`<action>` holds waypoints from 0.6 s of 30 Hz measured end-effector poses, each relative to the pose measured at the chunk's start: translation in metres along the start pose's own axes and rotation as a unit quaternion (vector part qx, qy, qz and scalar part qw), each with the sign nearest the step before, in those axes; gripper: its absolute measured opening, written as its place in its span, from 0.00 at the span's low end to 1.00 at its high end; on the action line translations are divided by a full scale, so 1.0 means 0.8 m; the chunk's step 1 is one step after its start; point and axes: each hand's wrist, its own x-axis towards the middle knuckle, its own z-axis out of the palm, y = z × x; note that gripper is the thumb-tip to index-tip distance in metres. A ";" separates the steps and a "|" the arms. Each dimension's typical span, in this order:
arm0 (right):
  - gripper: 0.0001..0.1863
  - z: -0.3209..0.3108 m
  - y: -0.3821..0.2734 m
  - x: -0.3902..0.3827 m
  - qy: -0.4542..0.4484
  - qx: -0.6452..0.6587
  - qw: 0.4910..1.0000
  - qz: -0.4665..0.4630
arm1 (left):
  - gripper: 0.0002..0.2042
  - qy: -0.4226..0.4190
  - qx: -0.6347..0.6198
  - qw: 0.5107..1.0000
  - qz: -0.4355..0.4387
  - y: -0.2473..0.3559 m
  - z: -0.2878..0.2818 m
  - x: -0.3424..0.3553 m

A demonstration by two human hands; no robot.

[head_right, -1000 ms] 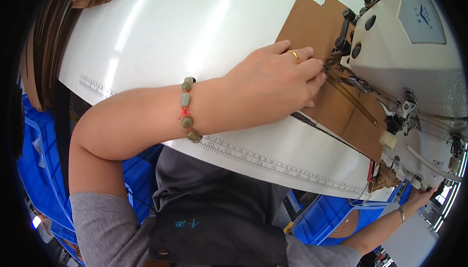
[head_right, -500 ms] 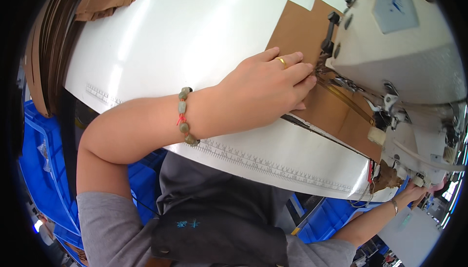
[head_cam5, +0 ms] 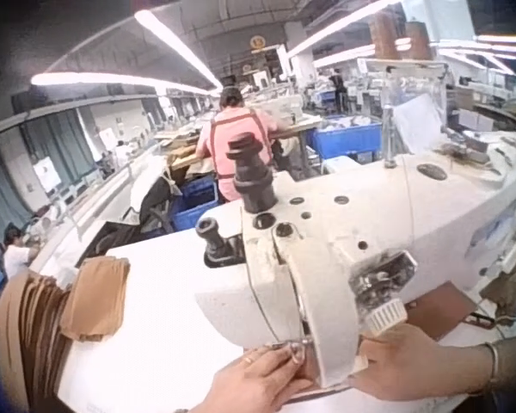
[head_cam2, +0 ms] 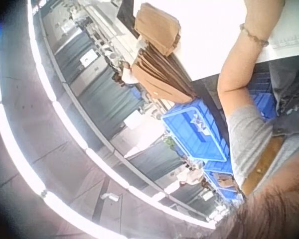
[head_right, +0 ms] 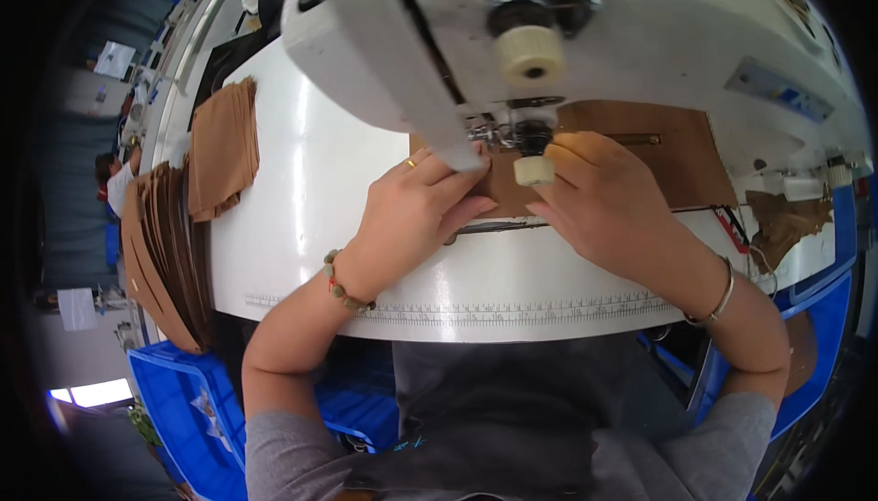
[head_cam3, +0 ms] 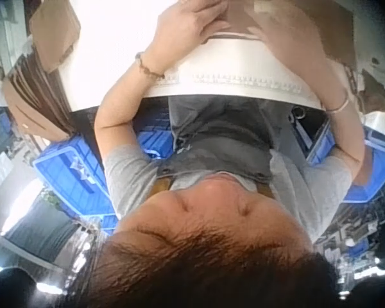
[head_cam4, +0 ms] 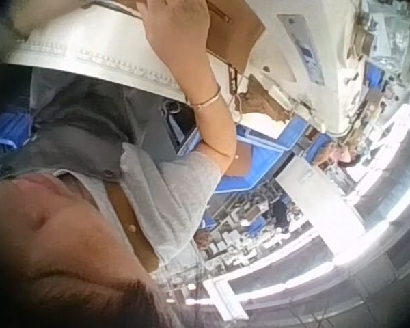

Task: Sewing leather pieces and zippers together using an industrial sewing machine.

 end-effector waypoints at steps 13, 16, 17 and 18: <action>0.17 0.035 0.000 0.010 0.006 0.020 1.000 0.018 | 0.19 0.000 -0.023 0.999 -0.029 -0.002 -0.001 0.001; 0.16 0.034 -0.001 0.011 0.009 0.002 1.000 0.002 | 0.19 0.004 -0.023 0.999 -0.022 -0.002 -0.002 0.001; 0.16 0.034 -0.001 0.011 0.014 0.000 1.000 0.000 | 0.19 0.000 -0.026 0.999 -0.028 -0.002 -0.002 0.002; 0.16 0.034 -0.001 0.012 0.019 -0.003 1.000 -0.002 | 0.19 -0.008 -0.029 0.999 -0.034 -0.002 -0.002 0.002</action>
